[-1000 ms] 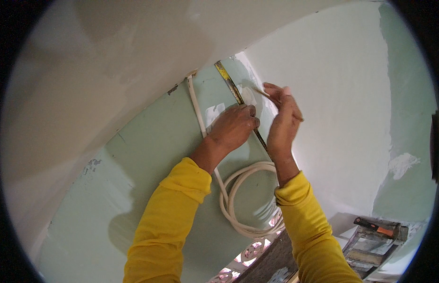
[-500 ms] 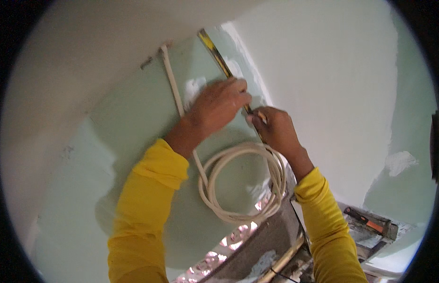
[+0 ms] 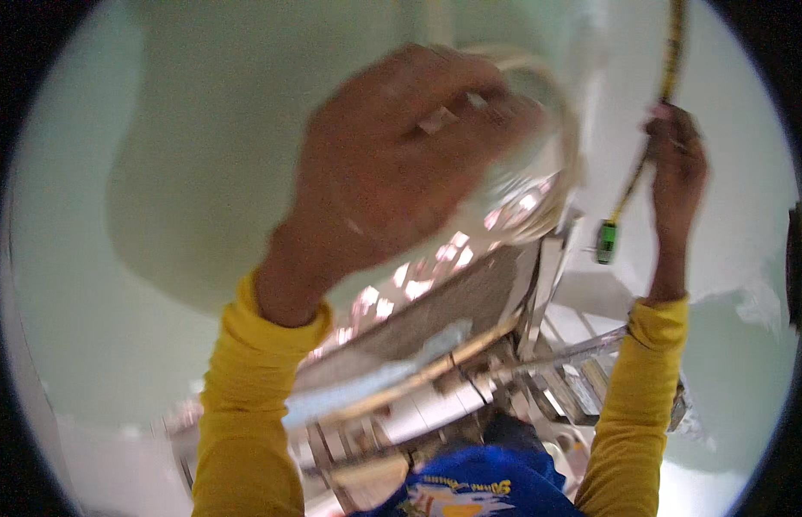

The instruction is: The person measures and marks a wall using a tape measure and pencil, then hammers nails into the marked spots to secure a white electrical conduit. The person works on a ladder in a room with light green walls and decorative lattice.

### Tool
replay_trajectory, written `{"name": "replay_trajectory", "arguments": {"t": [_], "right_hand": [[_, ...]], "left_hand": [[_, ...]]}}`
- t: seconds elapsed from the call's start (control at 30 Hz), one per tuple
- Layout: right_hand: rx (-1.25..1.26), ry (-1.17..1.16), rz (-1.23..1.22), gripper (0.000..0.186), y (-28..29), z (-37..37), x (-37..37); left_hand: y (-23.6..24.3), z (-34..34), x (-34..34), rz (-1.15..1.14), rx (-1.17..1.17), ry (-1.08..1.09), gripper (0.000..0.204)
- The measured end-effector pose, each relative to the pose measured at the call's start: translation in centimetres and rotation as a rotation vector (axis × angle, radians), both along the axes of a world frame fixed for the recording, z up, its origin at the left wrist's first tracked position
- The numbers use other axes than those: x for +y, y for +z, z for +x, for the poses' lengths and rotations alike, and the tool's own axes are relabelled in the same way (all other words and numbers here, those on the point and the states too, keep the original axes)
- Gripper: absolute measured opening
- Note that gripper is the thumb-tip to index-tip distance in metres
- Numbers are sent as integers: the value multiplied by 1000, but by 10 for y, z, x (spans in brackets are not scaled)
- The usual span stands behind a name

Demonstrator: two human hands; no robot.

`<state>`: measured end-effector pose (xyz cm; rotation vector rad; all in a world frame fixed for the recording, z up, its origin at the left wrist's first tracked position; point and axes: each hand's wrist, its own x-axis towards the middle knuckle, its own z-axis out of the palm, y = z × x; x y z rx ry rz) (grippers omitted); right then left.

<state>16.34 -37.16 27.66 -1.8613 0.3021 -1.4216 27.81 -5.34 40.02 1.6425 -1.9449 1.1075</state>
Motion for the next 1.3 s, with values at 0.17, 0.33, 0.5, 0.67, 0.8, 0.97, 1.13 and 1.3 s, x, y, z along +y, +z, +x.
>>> {"name": "replay_trajectory", "arguments": {"t": [0.17, 0.33, 0.5, 0.67, 0.8, 0.97, 1.13, 1.3], "right_hand": [[49, 49, -142, 39, -43, -47, 18], [343, -180, 121, 44, -60, -75, 168], [679, 109, -39, 40, -117, -98, 274], [750, 470, 53, 40, -156, -98, 344], [809, 681, 9, 24, -158, -86, 374], [738, 957, -77, 25, -153, -58, 397], [711, 1104, -206, 28, -142, -47, 429], [635, 1202, -112, 27, -136, -57, 472]], "left_hand": [[-177, -94, 108, -40, 612, 121, 33], [-300, -184, 152, -120, 1198, 155, 26], [-315, -233, 192, -363, 1388, 349, 27], [-325, -244, 217, -485, 1417, 504, 42], [-337, -244, 224, -607, 1437, 617, 37], [-336, -237, 235, -791, 1236, 751, 24], [-335, -243, 257, -726, 1394, 684, 16], [-343, -252, 273, -774, 1380, 619, 15]]}}
